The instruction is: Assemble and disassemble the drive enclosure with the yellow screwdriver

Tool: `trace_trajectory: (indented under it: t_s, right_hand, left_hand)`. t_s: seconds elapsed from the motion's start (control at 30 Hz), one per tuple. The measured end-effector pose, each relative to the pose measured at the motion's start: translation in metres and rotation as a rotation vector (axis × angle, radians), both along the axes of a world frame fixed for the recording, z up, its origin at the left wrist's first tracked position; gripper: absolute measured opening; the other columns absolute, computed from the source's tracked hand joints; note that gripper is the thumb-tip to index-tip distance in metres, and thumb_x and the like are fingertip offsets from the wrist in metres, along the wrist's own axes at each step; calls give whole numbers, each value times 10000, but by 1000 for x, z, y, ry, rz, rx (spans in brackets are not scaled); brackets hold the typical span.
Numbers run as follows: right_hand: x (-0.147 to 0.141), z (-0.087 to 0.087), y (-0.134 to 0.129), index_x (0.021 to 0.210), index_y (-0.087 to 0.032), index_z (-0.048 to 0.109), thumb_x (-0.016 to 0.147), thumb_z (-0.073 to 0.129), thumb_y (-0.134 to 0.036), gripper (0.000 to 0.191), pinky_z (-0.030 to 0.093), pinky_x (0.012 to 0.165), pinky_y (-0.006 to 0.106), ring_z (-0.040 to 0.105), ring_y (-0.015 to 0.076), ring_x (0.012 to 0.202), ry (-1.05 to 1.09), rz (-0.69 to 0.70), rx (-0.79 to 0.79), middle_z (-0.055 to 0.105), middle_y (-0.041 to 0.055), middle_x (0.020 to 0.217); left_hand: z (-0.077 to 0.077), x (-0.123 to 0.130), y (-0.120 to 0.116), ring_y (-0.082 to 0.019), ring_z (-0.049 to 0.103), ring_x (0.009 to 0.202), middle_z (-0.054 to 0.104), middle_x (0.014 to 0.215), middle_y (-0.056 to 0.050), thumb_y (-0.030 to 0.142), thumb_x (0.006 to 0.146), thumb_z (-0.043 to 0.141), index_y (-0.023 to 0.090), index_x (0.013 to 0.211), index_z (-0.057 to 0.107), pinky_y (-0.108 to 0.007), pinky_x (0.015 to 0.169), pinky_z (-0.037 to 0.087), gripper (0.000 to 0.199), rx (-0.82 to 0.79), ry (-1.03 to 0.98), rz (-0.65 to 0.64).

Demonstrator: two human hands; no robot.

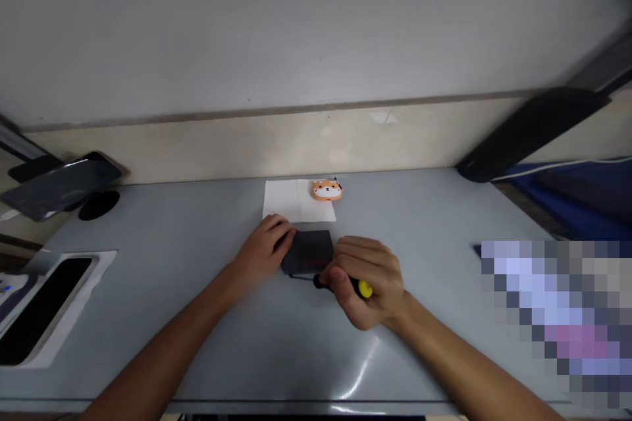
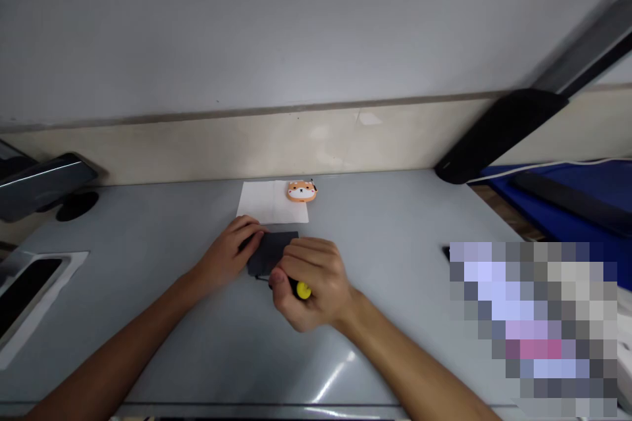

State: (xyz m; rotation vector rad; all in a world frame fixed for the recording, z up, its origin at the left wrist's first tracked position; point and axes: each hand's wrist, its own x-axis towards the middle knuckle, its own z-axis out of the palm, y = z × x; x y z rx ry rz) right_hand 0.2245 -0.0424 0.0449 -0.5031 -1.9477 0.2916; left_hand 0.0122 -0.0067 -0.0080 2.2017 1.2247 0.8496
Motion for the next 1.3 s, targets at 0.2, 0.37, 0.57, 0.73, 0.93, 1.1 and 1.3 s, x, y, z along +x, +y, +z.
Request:
trace_trajectory:
  t_s: [0.2, 0.37, 0.57, 0.73, 0.93, 1.1, 1.3]
  right_hand:
    - [-1, 0, 0, 716, -200, 632, 834, 508, -43, 233, 350, 476, 305, 453, 133, 472, -4, -6, 10, 605, 5, 538]
    - [-1, 2, 0, 709, -205, 623, 842, 500, -59, 232, 348, 463, 305, 438, 133, 465, -2, -6, 12, 601, 2, 534]
    - [0, 1, 0, 711, -203, 614, 859, 501, -63, 233, 363, 471, 297, 462, 134, 467, -4, -21, 28, 597, 1, 537]
    - [-2, -1, 0, 730, -197, 633, 878, 501, -60, 241, 362, 488, 286, 474, 126, 485, 40, -5, -28, 602, 3, 543]
    - [0, 3, -1, 709, -187, 640, 868, 518, -50, 243, 369, 482, 276, 498, 123, 481, 70, -2, -61, 615, 7, 552]
    - [13, 4, 4, 672, -183, 664, 951, 502, -105, 332, 386, 496, 259, 541, 111, 503, 201, -133, -190, 627, 3, 576]
    - [25, -1, 20, 578, -204, 665, 984, 496, -265, 444, 399, 515, 272, 545, 129, 530, 377, -444, -385, 618, 4, 572]
  left_hand:
    - [1, 0, 0, -188, 610, 1054, 635, 1094, -63, 246, 1075, 452, 207, 1104, 692, -371, 996, 507, 245, -2, -9, -5]
    - [0, 0, 1, -195, 613, 1053, 642, 1086, -65, 255, 1075, 447, 213, 1091, 694, -383, 998, 512, 251, 14, -7, -7]
    - [0, -1, 0, -192, 618, 1053, 646, 1088, -61, 260, 1075, 450, 217, 1092, 696, -374, 996, 513, 250, 6, -4, -10]
    - [-1, -1, 1, -191, 616, 1056, 646, 1084, -58, 253, 1073, 460, 212, 1096, 692, -373, 999, 510, 237, 10, -4, -4]
    - [-2, -1, -1, -183, 616, 1076, 633, 1132, -62, 264, 1078, 451, 219, 1136, 693, -371, 1013, 510, 253, 12, -8, 2]
    - [14, -4, -9, -200, 603, 1130, 624, 1176, -75, 281, 1065, 460, 235, 1150, 699, -393, 1030, 508, 258, 100, -61, -23]
    - [26, -5, -13, -222, 615, 1114, 634, 1161, -71, 254, 952, 668, 260, 1143, 709, -404, 1001, 530, 195, 117, -53, -155]
